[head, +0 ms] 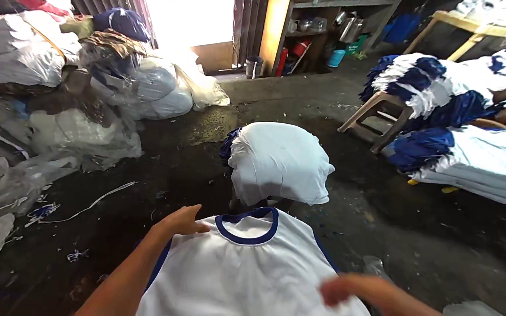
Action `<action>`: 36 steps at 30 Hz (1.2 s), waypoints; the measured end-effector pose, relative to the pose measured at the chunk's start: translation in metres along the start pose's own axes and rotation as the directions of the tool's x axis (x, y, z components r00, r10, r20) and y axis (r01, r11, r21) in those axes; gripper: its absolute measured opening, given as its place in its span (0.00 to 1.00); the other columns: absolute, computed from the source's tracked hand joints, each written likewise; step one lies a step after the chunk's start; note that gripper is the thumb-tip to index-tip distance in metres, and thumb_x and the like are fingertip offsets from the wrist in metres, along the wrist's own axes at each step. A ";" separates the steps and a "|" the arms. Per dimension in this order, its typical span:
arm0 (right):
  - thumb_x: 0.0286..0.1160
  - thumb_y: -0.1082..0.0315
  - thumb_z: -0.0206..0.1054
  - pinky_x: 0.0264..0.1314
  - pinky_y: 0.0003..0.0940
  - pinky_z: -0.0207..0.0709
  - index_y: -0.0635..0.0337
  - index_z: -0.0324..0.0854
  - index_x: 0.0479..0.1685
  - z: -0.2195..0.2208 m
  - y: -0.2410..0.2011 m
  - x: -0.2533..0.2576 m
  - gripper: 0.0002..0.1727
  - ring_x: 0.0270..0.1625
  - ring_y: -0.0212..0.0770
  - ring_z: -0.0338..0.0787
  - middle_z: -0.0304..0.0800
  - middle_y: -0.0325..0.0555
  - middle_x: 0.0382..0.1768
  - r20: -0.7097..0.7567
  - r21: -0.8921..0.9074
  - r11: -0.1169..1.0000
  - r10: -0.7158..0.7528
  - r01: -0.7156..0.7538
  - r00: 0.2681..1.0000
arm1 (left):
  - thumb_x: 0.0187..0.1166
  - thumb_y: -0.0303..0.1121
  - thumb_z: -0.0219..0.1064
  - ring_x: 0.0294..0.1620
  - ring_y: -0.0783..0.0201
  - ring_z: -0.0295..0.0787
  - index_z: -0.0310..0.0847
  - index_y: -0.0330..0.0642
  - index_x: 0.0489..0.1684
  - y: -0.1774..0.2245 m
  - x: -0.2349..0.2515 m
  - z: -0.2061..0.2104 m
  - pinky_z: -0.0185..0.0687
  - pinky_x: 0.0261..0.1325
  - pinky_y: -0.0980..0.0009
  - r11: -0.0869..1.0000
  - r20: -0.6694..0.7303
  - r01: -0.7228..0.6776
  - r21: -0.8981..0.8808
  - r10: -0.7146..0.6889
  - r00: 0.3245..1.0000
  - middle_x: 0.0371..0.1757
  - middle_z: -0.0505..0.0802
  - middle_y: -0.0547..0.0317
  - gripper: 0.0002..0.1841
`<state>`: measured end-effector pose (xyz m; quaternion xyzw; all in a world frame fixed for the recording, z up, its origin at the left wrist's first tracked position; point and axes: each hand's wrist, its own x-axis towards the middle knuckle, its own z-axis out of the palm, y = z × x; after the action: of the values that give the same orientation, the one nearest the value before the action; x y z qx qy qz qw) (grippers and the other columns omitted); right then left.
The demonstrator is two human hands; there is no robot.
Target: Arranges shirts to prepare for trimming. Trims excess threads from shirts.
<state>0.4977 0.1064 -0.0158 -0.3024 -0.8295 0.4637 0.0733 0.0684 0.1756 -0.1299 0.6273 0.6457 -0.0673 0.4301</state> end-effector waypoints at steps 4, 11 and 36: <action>0.57 0.45 0.82 0.79 0.55 0.72 0.57 0.53 0.93 -0.013 0.105 0.111 0.60 0.80 0.57 0.76 0.72 0.61 0.80 -0.054 0.094 0.911 0.407 -0.401 0.912 | 0.87 0.64 0.50 0.63 0.42 0.84 0.77 0.28 0.68 -0.037 0.046 0.020 0.72 0.71 0.39 0.996 0.380 0.088 -0.025 -0.072 0.922 0.61 0.87 0.31 0.40; 0.49 0.31 0.81 0.48 0.29 0.87 0.48 0.78 0.61 -0.029 0.163 0.163 0.42 0.42 0.25 0.91 0.91 0.29 0.40 0.483 0.343 0.707 0.432 -0.619 0.761 | 0.70 0.54 0.75 0.45 0.59 0.90 0.85 0.35 0.54 -0.059 0.014 0.005 0.84 0.56 0.51 0.949 0.288 -0.078 -0.304 0.170 0.943 0.42 0.92 0.50 0.28; 0.83 0.56 0.57 0.64 0.61 0.80 0.67 0.82 0.65 0.110 0.061 -0.018 0.25 0.65 0.59 0.88 0.87 0.61 0.64 -0.762 -0.183 0.842 0.205 -0.508 0.615 | 0.60 0.35 0.79 0.51 0.31 0.92 0.87 0.27 0.57 0.008 -0.117 0.102 0.83 0.56 0.36 0.923 -0.790 0.048 0.383 0.300 0.535 0.51 0.93 0.32 0.27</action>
<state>0.4947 0.0400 -0.1237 -0.6286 -0.7279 0.1425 0.2340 0.1053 0.0254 -0.1150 0.6957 0.6997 0.1550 -0.0485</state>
